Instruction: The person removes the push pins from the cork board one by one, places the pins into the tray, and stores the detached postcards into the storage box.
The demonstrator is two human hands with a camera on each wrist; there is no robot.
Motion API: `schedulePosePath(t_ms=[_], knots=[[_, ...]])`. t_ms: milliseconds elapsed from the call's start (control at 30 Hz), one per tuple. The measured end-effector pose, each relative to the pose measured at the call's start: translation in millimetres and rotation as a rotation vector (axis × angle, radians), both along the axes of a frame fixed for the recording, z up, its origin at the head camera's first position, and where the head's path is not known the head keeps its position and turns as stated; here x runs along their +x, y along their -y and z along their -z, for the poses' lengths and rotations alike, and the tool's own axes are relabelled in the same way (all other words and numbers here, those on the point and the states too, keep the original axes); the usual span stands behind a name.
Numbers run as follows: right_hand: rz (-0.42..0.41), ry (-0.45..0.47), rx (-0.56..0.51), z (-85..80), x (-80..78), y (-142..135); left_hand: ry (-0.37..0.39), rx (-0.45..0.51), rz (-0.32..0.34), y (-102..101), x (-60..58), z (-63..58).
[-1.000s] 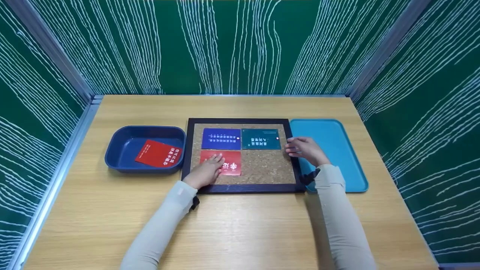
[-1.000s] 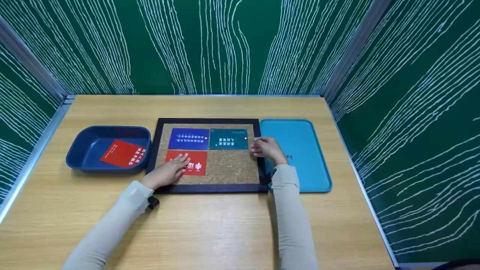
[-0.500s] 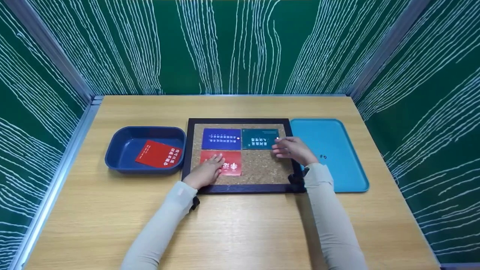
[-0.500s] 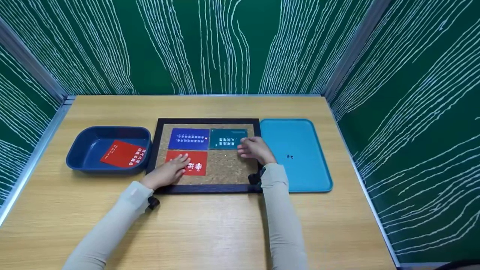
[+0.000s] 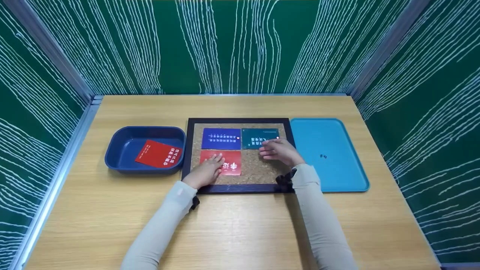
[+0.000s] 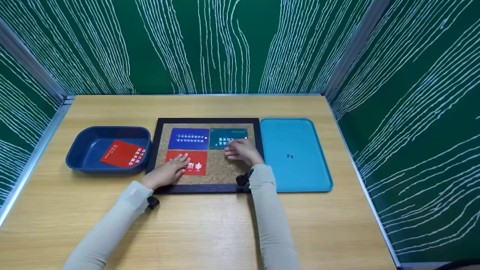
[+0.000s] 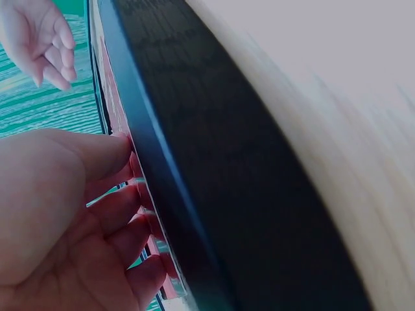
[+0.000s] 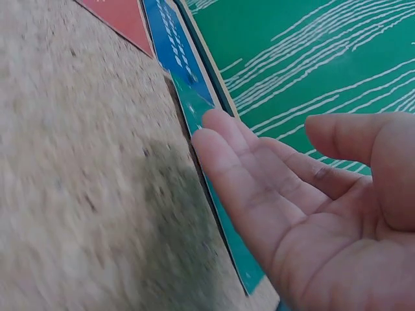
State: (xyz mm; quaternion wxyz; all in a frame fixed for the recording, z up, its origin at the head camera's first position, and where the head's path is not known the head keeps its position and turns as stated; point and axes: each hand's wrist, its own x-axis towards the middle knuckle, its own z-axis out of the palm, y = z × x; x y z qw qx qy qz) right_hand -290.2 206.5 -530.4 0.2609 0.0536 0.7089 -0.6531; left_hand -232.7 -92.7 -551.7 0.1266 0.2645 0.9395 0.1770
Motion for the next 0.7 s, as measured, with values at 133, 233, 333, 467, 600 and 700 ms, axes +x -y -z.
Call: schedulePosePath(t_ms=[133, 233, 333, 467, 600, 700], knots=[[0.004, 0.018, 0.010, 2.2, -0.3, 10, 0.006, 0.001, 0.000, 0, 0.4, -1.0], [0.017, 0.037, 0.007, 3.8, -0.4, 16, 0.006, 0.000, 0.000, 0, 0.4, -1.1], [0.033, 0.061, -0.004, 5.1, -0.1, 23, 0.000, 0.000, -0.003, -1, 0.4, -1.2], [0.044, 0.084, -0.021, 8.4, 0.3, 30, 0.006, -0.008, -0.005, -1, -0.5, -1.3], [0.033, 0.085, -0.040, 12.0, 1.7, 37, 0.020, 0.037, 0.006, 0, -1.4, -0.6], [0.029, 0.086, -0.043, 14.2, 3.0, 41, 0.005, 0.070, 0.022, 1, -1.1, -1.0]])
